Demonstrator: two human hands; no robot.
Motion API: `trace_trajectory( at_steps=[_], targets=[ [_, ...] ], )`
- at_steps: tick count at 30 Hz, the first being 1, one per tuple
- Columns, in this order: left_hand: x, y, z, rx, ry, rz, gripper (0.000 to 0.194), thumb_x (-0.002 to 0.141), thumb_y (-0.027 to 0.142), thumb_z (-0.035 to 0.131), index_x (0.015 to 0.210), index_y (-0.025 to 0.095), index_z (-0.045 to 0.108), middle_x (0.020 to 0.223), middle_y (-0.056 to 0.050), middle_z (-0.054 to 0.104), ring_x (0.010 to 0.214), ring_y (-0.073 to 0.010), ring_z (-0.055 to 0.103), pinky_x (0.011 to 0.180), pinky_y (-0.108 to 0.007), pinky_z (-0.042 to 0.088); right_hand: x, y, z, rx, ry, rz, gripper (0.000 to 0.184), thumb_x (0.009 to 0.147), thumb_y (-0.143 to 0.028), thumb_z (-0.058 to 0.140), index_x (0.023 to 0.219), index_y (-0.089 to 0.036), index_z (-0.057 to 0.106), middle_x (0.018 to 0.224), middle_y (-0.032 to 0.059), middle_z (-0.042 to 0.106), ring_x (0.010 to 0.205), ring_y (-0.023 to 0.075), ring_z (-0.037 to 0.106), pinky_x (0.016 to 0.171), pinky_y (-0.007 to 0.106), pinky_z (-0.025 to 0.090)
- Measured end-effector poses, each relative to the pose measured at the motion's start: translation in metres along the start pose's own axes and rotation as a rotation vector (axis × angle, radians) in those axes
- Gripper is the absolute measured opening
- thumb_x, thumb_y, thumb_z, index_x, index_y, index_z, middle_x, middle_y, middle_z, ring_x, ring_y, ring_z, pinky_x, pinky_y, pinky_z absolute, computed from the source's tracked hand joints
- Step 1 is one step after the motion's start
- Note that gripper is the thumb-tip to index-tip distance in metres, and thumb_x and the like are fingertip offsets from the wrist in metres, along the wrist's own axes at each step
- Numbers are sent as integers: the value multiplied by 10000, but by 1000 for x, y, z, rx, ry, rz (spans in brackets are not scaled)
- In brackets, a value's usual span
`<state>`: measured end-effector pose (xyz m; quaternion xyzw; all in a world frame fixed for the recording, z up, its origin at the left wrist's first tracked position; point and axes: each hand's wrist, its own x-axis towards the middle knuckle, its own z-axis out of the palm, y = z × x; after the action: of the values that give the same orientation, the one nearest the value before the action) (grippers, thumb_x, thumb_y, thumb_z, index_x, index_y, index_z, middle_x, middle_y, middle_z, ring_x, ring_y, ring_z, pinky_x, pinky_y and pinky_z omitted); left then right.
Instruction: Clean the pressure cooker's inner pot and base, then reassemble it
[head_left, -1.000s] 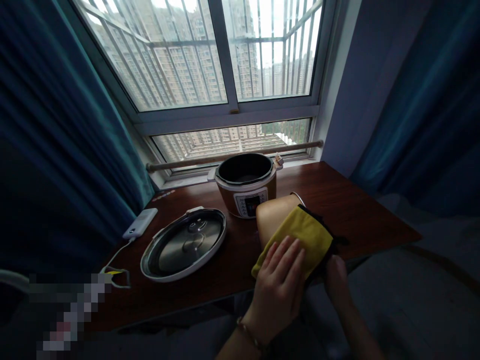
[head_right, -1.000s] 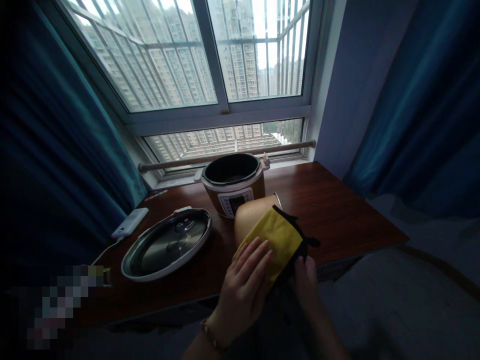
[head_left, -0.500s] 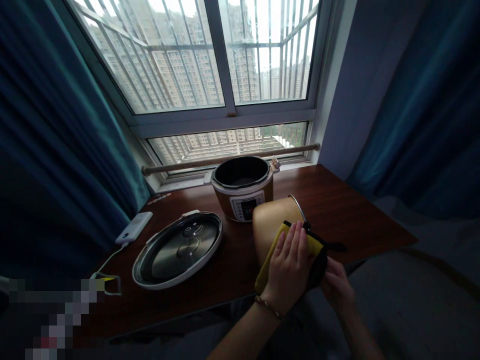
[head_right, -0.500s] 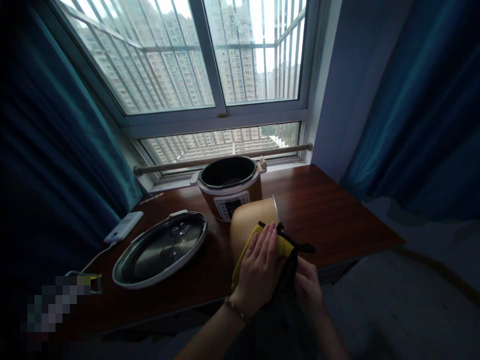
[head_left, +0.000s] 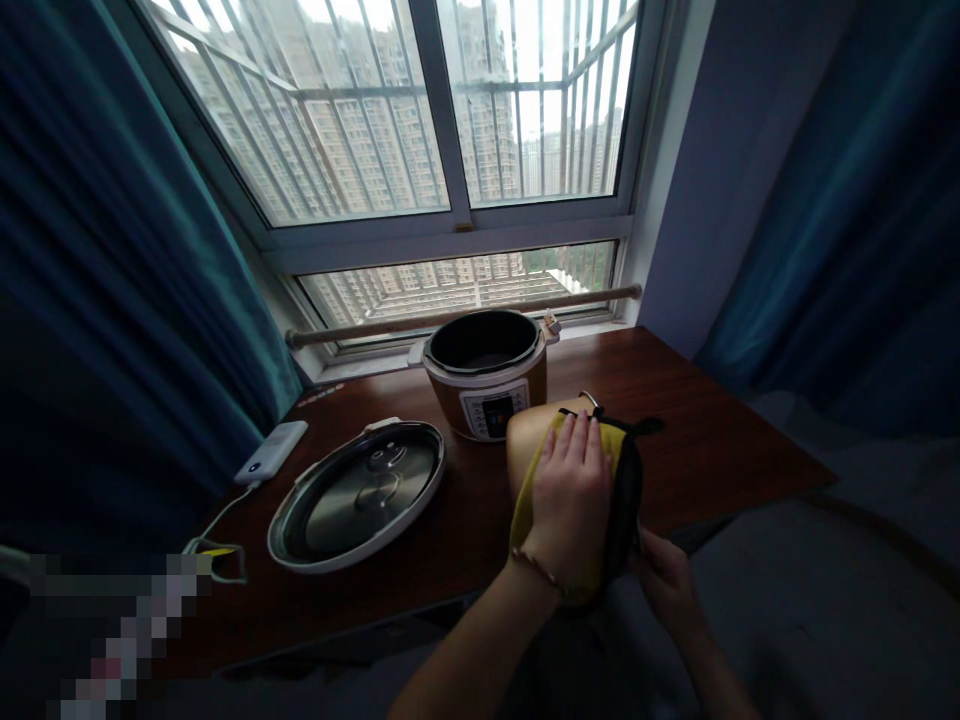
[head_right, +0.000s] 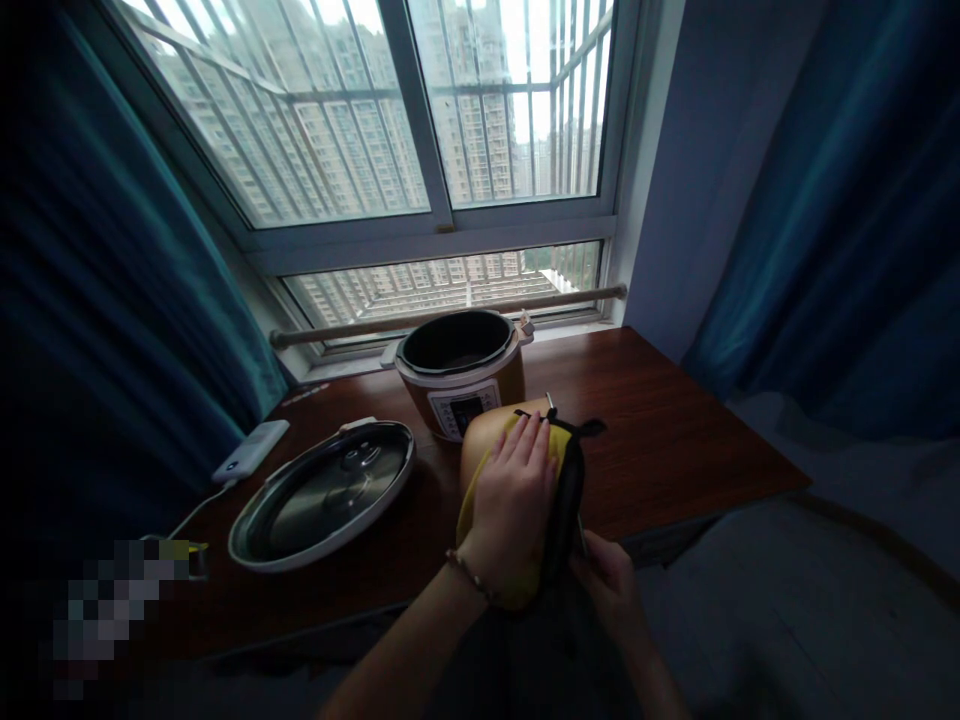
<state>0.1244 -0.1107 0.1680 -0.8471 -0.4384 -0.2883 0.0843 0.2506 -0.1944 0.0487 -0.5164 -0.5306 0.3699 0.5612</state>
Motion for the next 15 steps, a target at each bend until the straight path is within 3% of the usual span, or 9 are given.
trace_trajectory(
  at_steps=[4, 7, 15],
  targets=[
    [37, -14, -4, -36, -126, -40, 380, 919, 272, 348, 1191, 91, 543, 1261, -126, 551, 1162, -225, 512, 997, -399, 394, -9, 7, -2, -98, 94, 30, 280, 734, -424, 606, 714, -159, 694, 634, 22, 628, 619, 180, 566, 579, 250, 457],
    [42, -17, -4, -38, -131, -26, 383, 912, 279, 350, 1171, 87, 557, 1242, -134, 564, 1144, -228, 525, 989, -401, 397, -13, 7, 1, -137, 141, 20, 287, 741, -431, 598, 706, -163, 694, 641, 25, 637, 622, 176, 568, 579, 246, 462],
    [-15, 15, -3, 23, 28, 16, 475, 882, 196, 358, 1338, 66, 386, 1414, -139, 367, 1308, -256, 327, 1063, -421, 311, -22, 7, 17, -23, 176, 27, 266, 762, -403, 576, 819, -176, 703, 735, 37, 683, 676, 198, 606, 613, 267, 497]
  ],
)
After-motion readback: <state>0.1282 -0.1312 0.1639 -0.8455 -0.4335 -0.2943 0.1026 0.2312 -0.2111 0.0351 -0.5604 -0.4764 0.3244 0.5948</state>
